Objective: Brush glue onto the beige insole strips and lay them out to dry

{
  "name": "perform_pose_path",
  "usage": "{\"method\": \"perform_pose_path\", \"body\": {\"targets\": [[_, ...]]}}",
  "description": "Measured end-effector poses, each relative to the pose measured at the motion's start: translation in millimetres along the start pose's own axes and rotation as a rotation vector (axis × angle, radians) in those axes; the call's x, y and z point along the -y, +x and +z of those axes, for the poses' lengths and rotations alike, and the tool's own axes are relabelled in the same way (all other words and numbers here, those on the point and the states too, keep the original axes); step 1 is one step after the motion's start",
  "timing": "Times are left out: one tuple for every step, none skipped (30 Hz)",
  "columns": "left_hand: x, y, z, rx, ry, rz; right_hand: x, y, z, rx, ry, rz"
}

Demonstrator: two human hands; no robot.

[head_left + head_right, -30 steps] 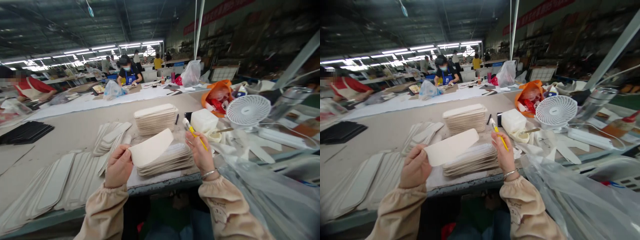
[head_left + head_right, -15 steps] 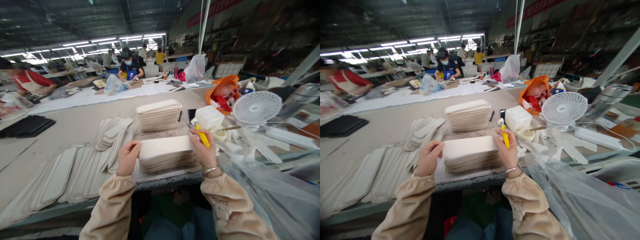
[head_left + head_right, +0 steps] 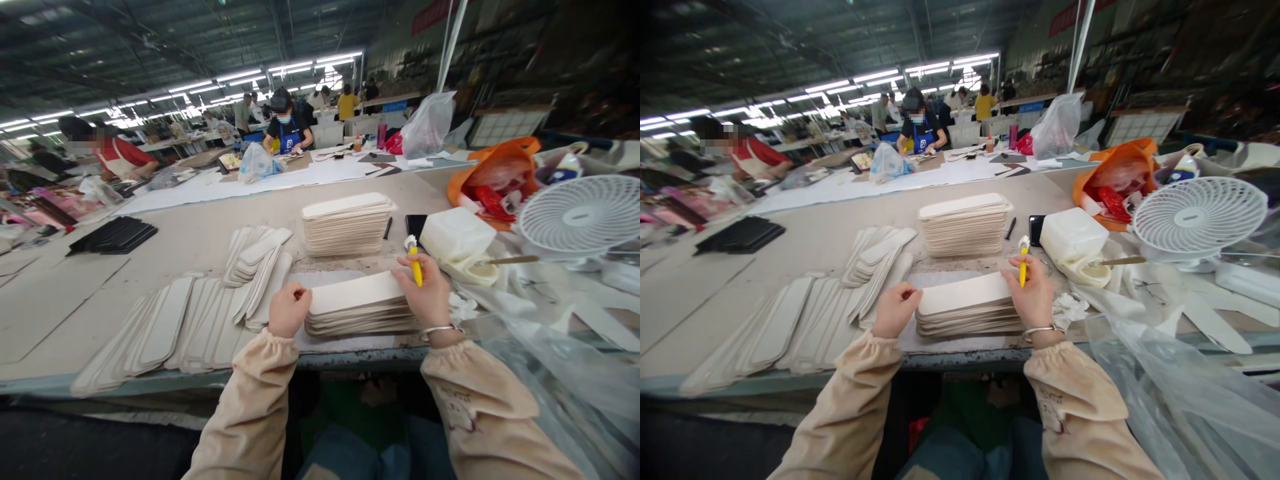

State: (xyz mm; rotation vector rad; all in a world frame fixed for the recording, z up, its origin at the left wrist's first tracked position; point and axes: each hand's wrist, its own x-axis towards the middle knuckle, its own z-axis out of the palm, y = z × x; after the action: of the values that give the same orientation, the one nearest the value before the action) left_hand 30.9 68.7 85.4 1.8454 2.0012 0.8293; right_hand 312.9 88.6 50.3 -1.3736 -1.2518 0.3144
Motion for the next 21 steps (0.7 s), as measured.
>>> {"method": "perform_pose_path", "body": {"targets": [[0.9, 0.1, 0.5, 0.009, 0.014, 0.001, 0.6, -0.2, 0.2, 0.008, -0.024, 0.002], [1.8, 0.1, 1.2, 0.017, 0.028, 0.002, 1.0, -0.3, 0.3, 0.013, -0.052, 0.004], [2.4, -0.1, 1.9, 0.024, 0.04, 0.002, 1.2, -0.4, 0.3, 0.018, -0.08, 0.003], [2.9, -0.4, 2.8, 0.029, 0.048, 0.002, 1.0, -0.4, 0.3, 0.022, -0.108, -0.003], [3.1, -0.7, 3.7, 0.033, 0.054, 0.002, 0.6, -0.4, 0.3, 0.028, -0.135, -0.013], [3.3, -1.1, 4.6, 0.037, 0.057, 0.001, 0.0, -0.4, 0.4, 0.031, -0.158, -0.026], [3.2, -1.5, 5.4, 0.04, 0.059, 0.002, -0.8, -0.3, 0.6, 0.036, -0.177, -0.039], [3.0, -1.9, 6.1, 0.042, 0.06, 0.006, -1.6, -0.3, 0.9, 0.035, -0.195, -0.052], [2.8, -2.2, 6.7, 0.044, 0.061, 0.01, -2.6, -0.3, 1.3, 0.036, -0.212, -0.062], [2.5, -2.5, 7.0, 0.045, 0.064, 0.012, -3.6, -0.3, 1.7, 0.036, -0.227, -0.073], [2.1, -2.7, 7.1, 0.046, 0.07, 0.011, -4.7, -0.4, 2.2, 0.036, -0.238, -0.083], [1.7, -3.0, 7.0, 0.049, 0.075, 0.011, -5.7, -0.5, 2.7, 0.037, -0.246, -0.092], [1.3, -3.3, 6.8, 0.053, 0.08, 0.008, -6.7, -0.7, 3.1, 0.038, -0.252, -0.099], [0.9, -3.6, 6.6, 0.058, 0.083, 0.006, -7.6, -0.9, 3.4, 0.04, -0.255, -0.104], [0.6, -3.9, 6.4, 0.062, 0.083, 0.003, -8.4, -1.2, 3.6, 0.043, -0.257, -0.107], [0.4, -4.1, 6.4, 0.067, 0.079, -0.001, -8.9, -1.5, 3.7, 0.046, -0.26, -0.106], [0.5, -4.2, 6.5, 0.07, 0.074, -0.005, -9.3, -1.8, 3.8, 0.05, -0.264, -0.102], [0.9, -4.2, 6.7, 0.074, 0.068, -0.006, -9.5, -2.1, 3.7, 0.054, -0.27, -0.099], [1.6, -3.9, 6.8, 0.074, 0.062, -0.005, -9.5, -2.4, 3.7, 0.058, -0.276, -0.095], [2.6, -3.4, 6.9, 0.071, 0.057, -0.005, -9.5, -2.6, 3.6, 0.061, -0.28, -0.091], [3.8, -2.7, 6.7, 0.067, 0.054, -0.009, -9.4, -2.7, 3.5, 0.061, -0.284, -0.088]]}}
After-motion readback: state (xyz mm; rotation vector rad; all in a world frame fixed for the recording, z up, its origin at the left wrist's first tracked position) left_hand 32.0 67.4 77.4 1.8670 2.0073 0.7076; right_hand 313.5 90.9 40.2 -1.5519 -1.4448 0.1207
